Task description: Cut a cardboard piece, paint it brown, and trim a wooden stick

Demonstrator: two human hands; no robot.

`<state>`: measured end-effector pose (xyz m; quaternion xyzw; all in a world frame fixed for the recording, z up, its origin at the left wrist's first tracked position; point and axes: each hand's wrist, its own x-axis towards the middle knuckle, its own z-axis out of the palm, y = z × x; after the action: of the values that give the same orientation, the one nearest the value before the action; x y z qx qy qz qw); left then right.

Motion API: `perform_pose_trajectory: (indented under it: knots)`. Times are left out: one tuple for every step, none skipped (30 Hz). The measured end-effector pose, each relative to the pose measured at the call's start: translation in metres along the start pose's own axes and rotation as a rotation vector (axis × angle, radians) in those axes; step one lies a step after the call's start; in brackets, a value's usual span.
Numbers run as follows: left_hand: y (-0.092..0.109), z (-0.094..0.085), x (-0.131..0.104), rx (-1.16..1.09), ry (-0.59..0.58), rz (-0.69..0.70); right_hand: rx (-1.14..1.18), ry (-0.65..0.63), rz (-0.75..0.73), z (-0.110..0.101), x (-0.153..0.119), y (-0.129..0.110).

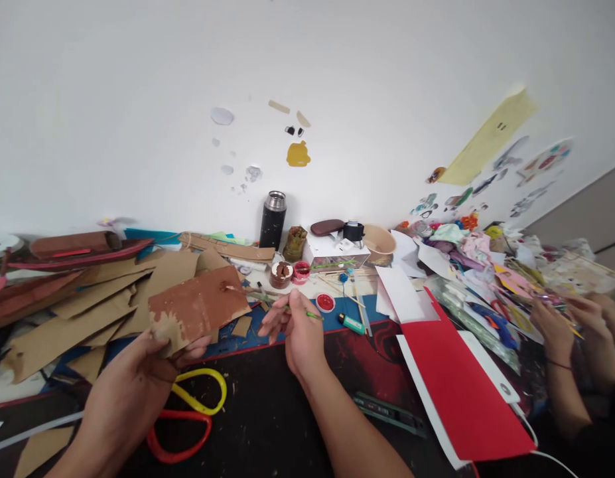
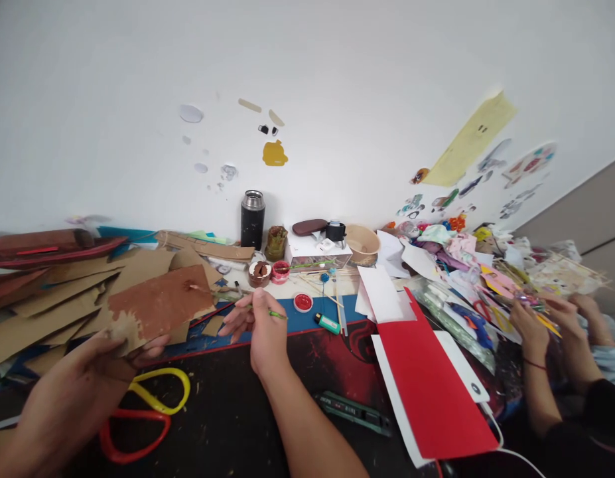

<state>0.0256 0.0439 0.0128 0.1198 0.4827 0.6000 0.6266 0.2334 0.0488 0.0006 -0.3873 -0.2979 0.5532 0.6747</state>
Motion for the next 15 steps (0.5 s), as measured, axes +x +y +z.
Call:
perform_pose_trajectory:
  knots:
    - [0.0000, -0.0004, -0.0001, -0.004, -0.017, 0.009, -0.001, 0.004, -0.001, -0.0004, -0.0005, -0.0005]
    - [0.0002, -0.0007, -0.0006, -0.007, -0.033, 0.020, 0.001, 0.020, -0.011, -0.0010, -0.0009, -0.0012]
    - [0.0005, -0.0007, -0.0015, -0.010, -0.044, 0.029, 0.003, 0.043, -0.027, -0.0018, -0.0012, -0.0020]
    - [0.0010, -0.0003, -0.0026, -0.013, -0.046, 0.032, 0.005, 0.064, -0.043, -0.0025, -0.0014, -0.0029]
    - [0.0016, 0.0003, -0.0039, -0.016, -0.040, 0.030, 0.007, 0.075, -0.053, -0.0032, -0.0017, -0.0037]
    - [0.0022, 0.0010, -0.0052, -0.018, -0.026, 0.026, 0.008, 0.071, -0.053, -0.0036, -0.0020, -0.0043]
    - [0.0028, 0.0018, -0.0063, -0.017, -0.007, 0.018, 0.008, 0.054, -0.047, -0.0039, -0.0023, -0.0048]
    - [0.0032, 0.0025, -0.0071, -0.015, 0.008, 0.013, 0.007, 0.033, -0.037, -0.0040, -0.0025, -0.0053]
    - [0.0033, 0.0029, -0.0075, -0.012, 0.013, 0.014, 0.005, 0.016, -0.029, -0.0040, -0.0027, -0.0057]
    - [0.0032, 0.0032, -0.0075, -0.006, 0.002, 0.022, 0.003, 0.012, -0.026, -0.0042, -0.0027, -0.0061]
    - [0.0030, 0.0034, -0.0071, -0.001, -0.015, 0.032, 0.000, 0.021, -0.027, -0.0044, -0.0027, -0.0066]
    - [0.0028, 0.0036, -0.0067, 0.003, -0.037, 0.036, -0.002, 0.038, -0.030, -0.0048, -0.0026, -0.0070]
    - [0.0026, 0.0039, -0.0062, 0.005, -0.048, 0.037, -0.003, 0.056, -0.033, -0.0052, -0.0025, -0.0072]
    - [0.0026, 0.0045, -0.0061, 0.004, -0.051, 0.039, -0.002, 0.067, -0.036, -0.0057, -0.0026, -0.0071]
    - [0.0029, 0.0053, -0.0063, 0.001, -0.043, 0.040, -0.001, 0.064, -0.038, -0.0062, -0.0029, -0.0068]
